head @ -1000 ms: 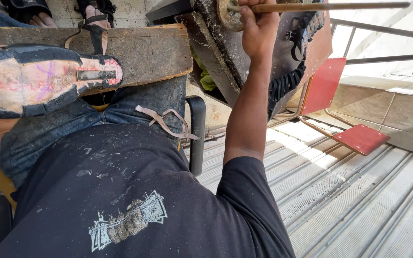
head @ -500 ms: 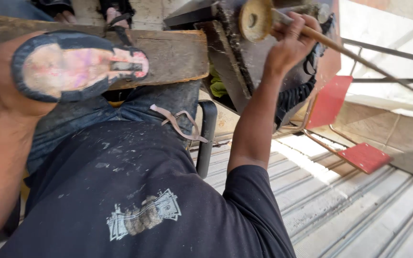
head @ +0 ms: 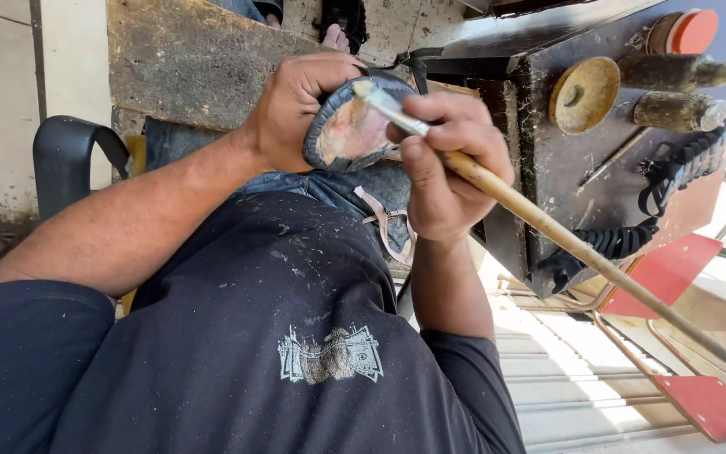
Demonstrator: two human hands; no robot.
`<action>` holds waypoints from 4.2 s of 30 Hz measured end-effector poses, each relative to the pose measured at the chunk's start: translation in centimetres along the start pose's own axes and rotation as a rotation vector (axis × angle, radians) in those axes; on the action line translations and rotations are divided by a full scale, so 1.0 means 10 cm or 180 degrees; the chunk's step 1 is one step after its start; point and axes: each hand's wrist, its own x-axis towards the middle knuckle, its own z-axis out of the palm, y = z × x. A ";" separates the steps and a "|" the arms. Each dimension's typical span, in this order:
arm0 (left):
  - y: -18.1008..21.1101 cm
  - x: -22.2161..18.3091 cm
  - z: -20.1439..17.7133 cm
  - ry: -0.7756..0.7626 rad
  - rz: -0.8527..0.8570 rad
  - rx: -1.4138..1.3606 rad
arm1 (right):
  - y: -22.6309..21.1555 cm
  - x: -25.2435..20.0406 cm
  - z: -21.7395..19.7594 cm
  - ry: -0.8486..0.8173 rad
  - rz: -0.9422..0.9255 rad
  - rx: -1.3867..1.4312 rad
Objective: Applying glue to the sole of a shoe using a brush for repair
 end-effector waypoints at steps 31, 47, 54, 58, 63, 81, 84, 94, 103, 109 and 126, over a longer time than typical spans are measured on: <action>0.15 0.03 -0.03 0.0035 0.0432 0.0138 | 0.08 0.08 -0.26 -0.0289 0.0017 -0.0868; -0.15 -0.13 -0.01 0.0073 0.0476 0.0347 | 0.24 -0.17 -0.07 -0.0378 0.0226 0.0374; -0.17 -0.13 0.02 0.0089 0.0297 0.0421 | 0.29 -0.04 -0.13 -0.0634 0.0124 0.0560; -0.16 -0.10 0.03 0.0098 0.0215 0.0535 | 0.36 0.03 -0.16 -0.0550 -0.0058 0.0490; -0.11 -0.07 0.04 0.0106 0.0270 0.0468 | 0.22 0.08 -0.11 -0.0718 -0.0190 0.0406; -0.17 0.01 0.10 0.0209 -0.0383 0.0885 | 0.12 0.21 0.02 -0.0273 0.0005 -0.0458; -0.21 0.03 0.09 0.0398 -0.0240 0.0985 | 0.19 0.21 -0.04 -0.0256 -0.0278 -0.0281; -0.36 0.07 0.08 0.0352 -0.0906 0.1049 | 0.02 0.22 -0.17 -0.1432 -0.0632 -0.0886; -0.31 0.09 0.05 0.0437 -0.0820 0.0936 | 0.18 0.09 -0.18 -0.1327 -0.0401 -0.0167; -0.16 -0.04 0.16 0.0256 0.0086 0.0886 | 0.17 0.21 -0.07 -0.0070 -0.0111 -0.0490; -0.42 -0.88 -0.03 0.0278 0.0224 0.0706 | 0.85 -0.98 -0.42 0.0857 0.0862 -0.0426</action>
